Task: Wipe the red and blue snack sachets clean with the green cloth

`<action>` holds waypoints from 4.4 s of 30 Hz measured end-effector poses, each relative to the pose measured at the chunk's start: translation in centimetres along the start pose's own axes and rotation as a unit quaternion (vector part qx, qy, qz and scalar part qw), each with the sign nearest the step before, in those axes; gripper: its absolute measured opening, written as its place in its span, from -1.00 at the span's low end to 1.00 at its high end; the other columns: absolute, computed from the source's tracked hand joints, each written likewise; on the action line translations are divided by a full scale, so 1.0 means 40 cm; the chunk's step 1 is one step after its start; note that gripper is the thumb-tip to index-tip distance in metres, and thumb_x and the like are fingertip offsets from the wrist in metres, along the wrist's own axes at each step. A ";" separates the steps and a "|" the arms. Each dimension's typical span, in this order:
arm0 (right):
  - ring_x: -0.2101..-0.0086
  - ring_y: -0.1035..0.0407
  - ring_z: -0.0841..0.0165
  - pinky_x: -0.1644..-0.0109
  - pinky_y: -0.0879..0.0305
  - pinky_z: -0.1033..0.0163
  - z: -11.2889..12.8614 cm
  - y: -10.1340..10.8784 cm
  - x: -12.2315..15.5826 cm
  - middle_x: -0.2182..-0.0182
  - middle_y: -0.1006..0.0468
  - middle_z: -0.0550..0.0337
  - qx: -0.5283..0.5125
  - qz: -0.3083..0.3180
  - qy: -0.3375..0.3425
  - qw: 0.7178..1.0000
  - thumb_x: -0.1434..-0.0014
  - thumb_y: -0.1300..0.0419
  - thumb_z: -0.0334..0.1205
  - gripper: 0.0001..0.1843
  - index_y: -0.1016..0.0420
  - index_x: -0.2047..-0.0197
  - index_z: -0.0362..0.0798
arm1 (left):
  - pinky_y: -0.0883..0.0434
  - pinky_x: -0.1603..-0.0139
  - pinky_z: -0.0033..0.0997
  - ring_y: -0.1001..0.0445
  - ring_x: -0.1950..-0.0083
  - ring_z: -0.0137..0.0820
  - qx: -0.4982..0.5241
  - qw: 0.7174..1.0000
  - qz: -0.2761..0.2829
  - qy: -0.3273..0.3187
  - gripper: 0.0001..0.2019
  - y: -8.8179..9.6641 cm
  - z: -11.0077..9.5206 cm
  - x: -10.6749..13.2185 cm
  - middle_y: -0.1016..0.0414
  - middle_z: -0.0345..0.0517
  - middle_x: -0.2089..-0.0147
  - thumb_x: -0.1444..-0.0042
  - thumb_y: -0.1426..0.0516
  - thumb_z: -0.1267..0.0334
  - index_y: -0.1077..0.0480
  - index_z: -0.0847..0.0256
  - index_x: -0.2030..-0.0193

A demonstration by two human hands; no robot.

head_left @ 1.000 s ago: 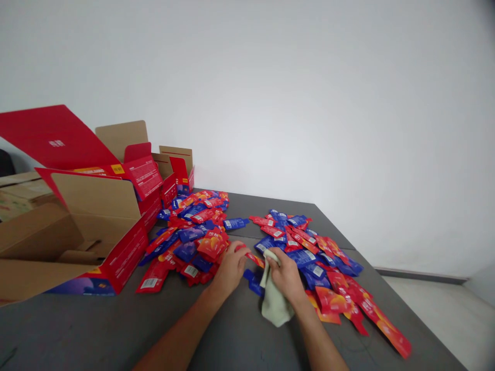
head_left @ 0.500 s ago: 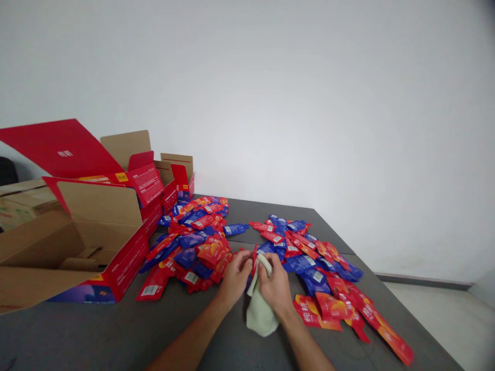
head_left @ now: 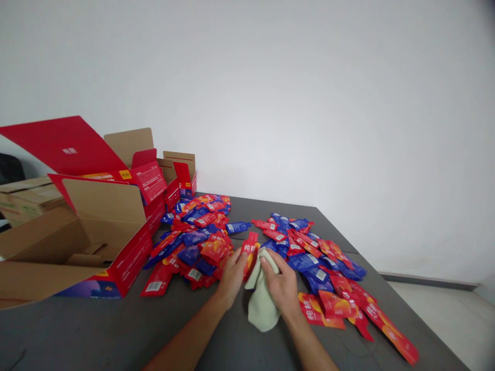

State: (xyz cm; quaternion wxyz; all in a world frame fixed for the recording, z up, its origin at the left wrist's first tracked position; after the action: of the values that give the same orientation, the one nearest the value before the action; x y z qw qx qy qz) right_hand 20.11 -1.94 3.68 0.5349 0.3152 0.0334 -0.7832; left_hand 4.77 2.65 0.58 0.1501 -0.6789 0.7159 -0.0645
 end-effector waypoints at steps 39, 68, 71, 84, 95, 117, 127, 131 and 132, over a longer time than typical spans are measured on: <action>-0.24 -0.25 0.12 -0.22 -0.30 -0.08 -0.024 -0.055 0.038 -0.33 -0.20 -0.15 -0.050 0.162 -0.050 0.984 -0.13 -0.32 -0.09 0.00 0.16 -0.47 0.02 | -0.49 -0.02 -0.28 -0.58 0.06 -0.33 0.329 0.932 -0.050 0.147 -0.71 0.015 0.016 -0.007 -0.58 -0.10 0.05 -0.15 -0.22 0.29 -0.40 0.13 -0.02; -0.05 -0.28 0.08 -0.05 -0.33 -0.13 0.110 -0.056 0.053 -0.24 -0.38 0.15 0.280 0.169 0.264 0.907 -0.20 -0.05 -0.49 -0.30 -0.27 -0.33 0.27 | -0.45 0.08 -0.29 -0.55 0.17 -0.27 0.311 0.922 0.116 0.202 -0.60 -0.007 0.000 0.005 -0.58 -0.02 0.18 -0.25 -0.08 -0.06 -0.47 0.24 0.05; -0.09 -0.24 0.08 -0.08 -0.31 -0.13 0.119 -0.069 0.062 -0.28 -0.32 0.19 0.274 0.198 0.280 0.898 -0.22 -0.10 -0.46 -0.35 -0.32 -0.29 0.30 | -0.44 0.20 -0.34 -0.52 0.32 -0.32 0.311 0.918 0.101 0.224 -0.57 0.011 0.013 -0.001 -0.55 -0.09 0.31 -0.24 -0.07 -0.12 -0.47 0.23 0.08; 0.01 -0.26 0.11 -0.05 -0.38 -0.11 0.043 0.008 0.020 -0.24 -0.36 0.15 0.273 0.032 0.208 0.939 -0.27 -0.01 -0.43 -0.41 -0.33 -0.30 0.22 | -0.35 -0.18 -0.05 -0.45 -0.18 -0.05 0.286 0.905 0.220 0.223 -0.44 -0.058 0.001 0.049 -0.55 0.18 -0.05 -0.24 -0.01 -0.18 -0.46 0.26 -0.08; 0.12 -0.27 0.16 0.07 -0.43 0.01 0.111 -0.069 0.061 -0.22 -0.41 0.25 0.243 0.223 0.263 0.907 -0.17 0.01 -0.56 -0.32 -0.39 -0.25 0.19 | -0.42 -0.07 -0.16 -0.54 0.02 -0.14 0.329 0.908 0.166 0.201 -0.52 -0.023 -0.015 0.012 -0.58 0.09 0.08 -0.23 -0.03 -0.16 -0.46 0.24 0.09; 0.17 -0.36 0.24 0.09 -0.40 0.13 0.107 -0.056 0.056 0.03 -0.59 0.13 0.159 0.228 0.245 0.929 -0.19 -0.03 -0.52 -0.47 -0.53 -0.10 0.14 | -0.41 0.27 -0.41 -0.50 0.38 -0.39 0.240 0.958 0.069 0.143 -0.79 0.018 0.011 -0.026 -0.54 -0.14 0.35 0.01 -0.19 0.31 -0.46 0.26 0.19; -0.05 -0.40 0.17 -0.17 -0.33 0.00 0.033 -0.006 0.013 -0.03 -0.56 0.06 0.097 0.052 0.090 0.990 -0.28 -0.16 -0.22 -0.67 -0.52 -0.10 0.07 | -0.42 0.25 -0.46 -0.51 0.31 -0.45 0.216 0.974 0.023 0.069 -0.56 0.034 -0.018 -0.013 -0.53 -0.21 0.28 0.12 -0.29 0.45 -0.38 0.14 0.05; -0.11 -0.36 0.19 -0.22 -0.29 0.00 0.046 -0.030 0.032 -0.08 -0.54 0.08 0.084 0.062 0.120 0.987 -0.30 -0.14 -0.24 -0.65 -0.50 -0.13 0.11 | -0.46 0.17 -0.37 -0.56 0.17 -0.32 0.213 0.971 0.071 0.085 -0.68 0.005 -0.011 0.001 -0.58 -0.07 0.15 0.06 -0.31 0.38 -0.44 0.20 0.12; -0.13 -0.35 0.19 -0.23 -0.27 -0.01 0.047 -0.034 0.035 -0.09 -0.53 0.09 0.089 0.058 0.128 0.986 -0.31 -0.14 -0.25 -0.65 -0.49 -0.14 0.12 | -0.46 0.16 -0.37 -0.56 0.16 -0.29 0.215 0.969 0.074 0.097 -0.71 -0.001 -0.005 0.003 -0.58 -0.05 0.16 0.05 -0.31 0.36 -0.46 0.23 0.14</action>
State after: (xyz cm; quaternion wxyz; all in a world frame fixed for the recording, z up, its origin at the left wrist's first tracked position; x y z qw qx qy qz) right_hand 17.77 -3.25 4.05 0.5407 0.4608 0.0138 -0.7037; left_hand 4.73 2.52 0.78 0.2267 -0.5664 0.7444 -0.2715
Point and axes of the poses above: each hand's wrist, its own x-axis away from the middle knuckle, its own y-axis out of the back of the hand, z = x × y, the point moved 5 cm from there along -x, towards the middle knuckle
